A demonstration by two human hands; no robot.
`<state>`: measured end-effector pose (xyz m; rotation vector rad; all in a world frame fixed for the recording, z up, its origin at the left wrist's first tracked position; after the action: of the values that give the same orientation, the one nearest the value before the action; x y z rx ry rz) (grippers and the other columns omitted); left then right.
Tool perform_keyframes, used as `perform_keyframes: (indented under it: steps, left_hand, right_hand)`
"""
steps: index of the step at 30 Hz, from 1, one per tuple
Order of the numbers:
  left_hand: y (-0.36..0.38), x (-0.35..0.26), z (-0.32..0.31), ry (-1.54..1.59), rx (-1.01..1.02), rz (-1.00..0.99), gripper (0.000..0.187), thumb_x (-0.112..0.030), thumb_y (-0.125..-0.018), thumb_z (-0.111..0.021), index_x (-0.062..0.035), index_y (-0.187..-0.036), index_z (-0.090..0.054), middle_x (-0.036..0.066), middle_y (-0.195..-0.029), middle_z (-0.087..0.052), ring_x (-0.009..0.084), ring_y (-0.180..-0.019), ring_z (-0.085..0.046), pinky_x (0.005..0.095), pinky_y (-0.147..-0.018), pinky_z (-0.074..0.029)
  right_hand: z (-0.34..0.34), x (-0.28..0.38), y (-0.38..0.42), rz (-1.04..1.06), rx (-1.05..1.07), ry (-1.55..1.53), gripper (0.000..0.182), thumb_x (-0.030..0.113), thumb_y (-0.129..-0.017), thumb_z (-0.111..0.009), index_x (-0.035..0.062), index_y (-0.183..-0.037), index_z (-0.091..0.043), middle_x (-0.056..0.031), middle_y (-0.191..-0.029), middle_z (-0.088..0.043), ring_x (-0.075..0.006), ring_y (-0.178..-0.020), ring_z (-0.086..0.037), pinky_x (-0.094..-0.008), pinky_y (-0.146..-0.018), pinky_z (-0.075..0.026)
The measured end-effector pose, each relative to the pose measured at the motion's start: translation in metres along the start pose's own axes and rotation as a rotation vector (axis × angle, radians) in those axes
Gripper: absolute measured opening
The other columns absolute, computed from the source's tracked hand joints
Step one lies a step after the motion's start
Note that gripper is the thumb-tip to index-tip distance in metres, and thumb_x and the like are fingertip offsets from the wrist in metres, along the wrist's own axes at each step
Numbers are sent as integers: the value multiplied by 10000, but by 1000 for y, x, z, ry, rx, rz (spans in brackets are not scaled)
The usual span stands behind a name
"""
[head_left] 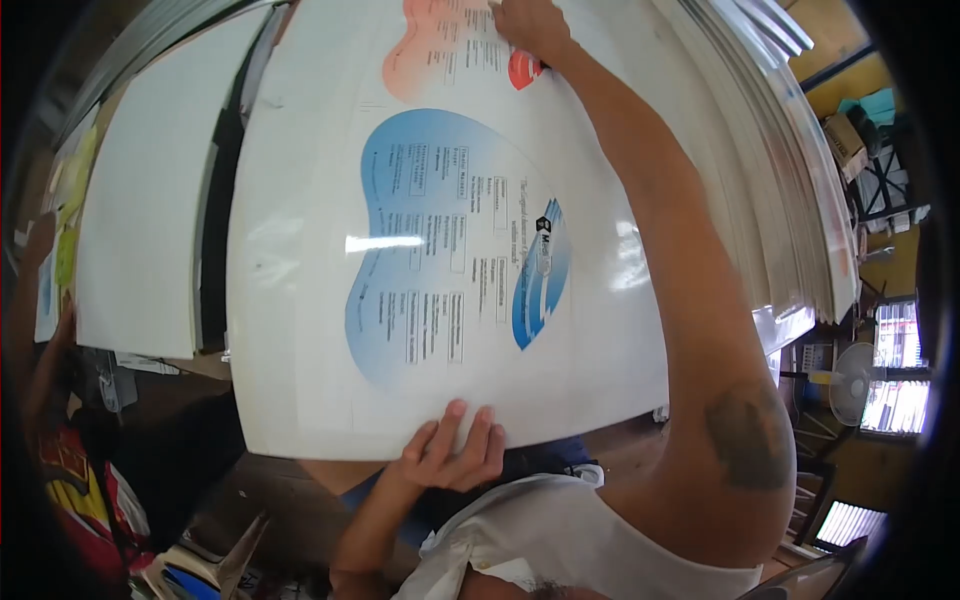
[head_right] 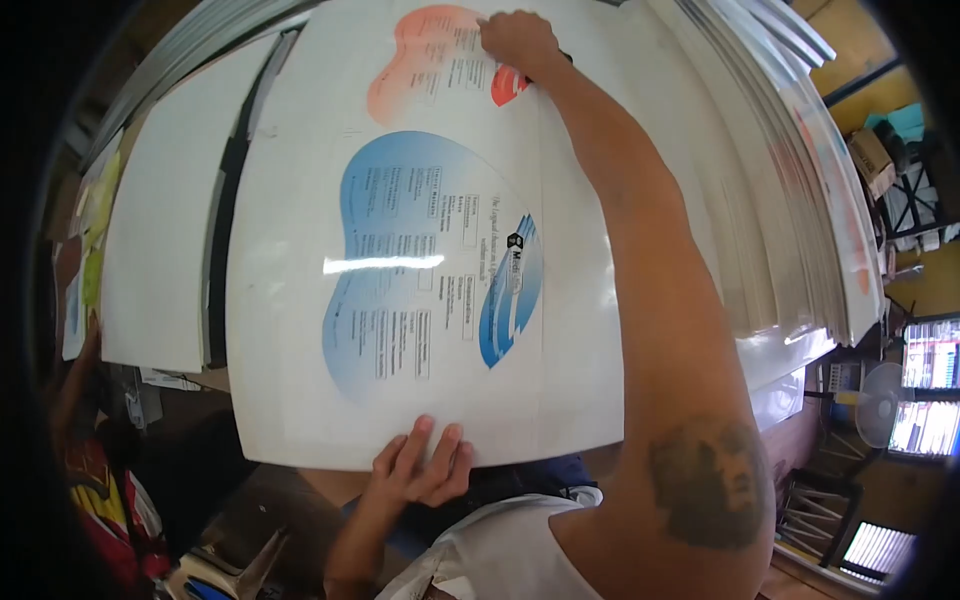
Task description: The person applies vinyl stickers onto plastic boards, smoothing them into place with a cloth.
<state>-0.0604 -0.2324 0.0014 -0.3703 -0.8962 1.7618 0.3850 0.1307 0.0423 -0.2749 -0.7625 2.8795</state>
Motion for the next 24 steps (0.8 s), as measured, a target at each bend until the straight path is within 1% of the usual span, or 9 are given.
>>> perform_keyframes:
  steps: [2,4,7,10,13,18,19,22,24]
  left_hand:
    - [1,-1,-1,-2,-20,23,133,-304,-950,-604,-230,-1058,-579,-85,-1175,-687,196,-1083,-695,337,-881,-424]
    - [0,-1,-2,2,-33,47,130,-281,-939,-621,-227,-1053,-587,-79,-1190,-686,200,-1086,-696,334,-871,-436]
    - [0,-4,0,13,-91,55,120,-244,-925,-637,-212,-1041,-632,-41,-1187,-706,225,-1093,-700,324,-800,-482]
    - [1,-4,1,27,-104,55,109,-242,-935,-631,-198,-1034,-643,-28,-1165,-719,236,-1086,-703,316,-795,-486]
    - [1,-6,1,53,-118,69,139,-223,-929,-630,-171,-1055,-656,-2,-1169,-722,257,-1123,-686,341,-824,-506]
    - [10,-5,7,54,-121,35,203,-223,-929,-629,-144,-1116,-647,56,-1238,-674,285,-1186,-645,436,-909,-505]
    - [15,-2,10,40,-173,68,250,-220,-924,-630,-133,-1158,-639,75,-1260,-652,301,-1205,-631,476,-956,-494]
    - [23,17,14,27,-57,149,267,-225,-914,-635,-130,-1164,-650,77,-1238,-659,315,-1211,-625,483,-980,-493]
    - [22,18,19,6,-52,106,244,-226,-902,-643,-130,-1124,-674,69,-1177,-682,322,-1188,-642,488,-995,-491]
  right_hand:
    - [20,17,27,-54,97,-79,376,353,-999,-520,63,-865,-718,-155,-763,-719,-382,-723,-710,-471,-728,-579]
    - [39,43,68,138,10,-96,375,326,-996,-518,56,-811,-701,-159,-706,-700,-395,-629,-685,-485,-660,-568]
    - [129,117,177,148,139,-190,357,305,-991,-531,60,-771,-668,-169,-687,-684,-375,-586,-662,-500,-596,-538]
    - [178,163,244,207,134,-319,282,270,-967,-581,74,-774,-643,-152,-673,-663,-351,-573,-648,-480,-551,-523]
    - [219,200,293,287,182,-429,301,278,-951,-610,63,-740,-618,-144,-673,-662,-350,-583,-653,-462,-541,-518]
    - [258,222,305,356,283,-619,330,311,-923,-675,44,-743,-609,-131,-671,-663,-338,-581,-656,-444,-531,-516]
    - [262,223,299,372,244,-618,353,337,-922,-678,42,-742,-605,-130,-688,-657,-338,-589,-655,-443,-540,-519]
    - [271,235,285,409,115,-562,356,346,-924,-677,47,-746,-602,-124,-704,-650,-328,-621,-668,-440,-544,-522]
    - [257,252,292,470,108,-609,306,300,-894,-715,66,-745,-584,-106,-684,-617,-313,-605,-646,-426,-528,-505]
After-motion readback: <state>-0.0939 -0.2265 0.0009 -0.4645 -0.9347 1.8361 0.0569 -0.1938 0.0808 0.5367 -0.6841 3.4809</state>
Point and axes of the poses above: each hand's wrist, its own y-axis away from the middle knuckle, its own z-axis out of the back of the hand, x = y × z, the point moved 4 cm from there along -y, towards the middle knuckle
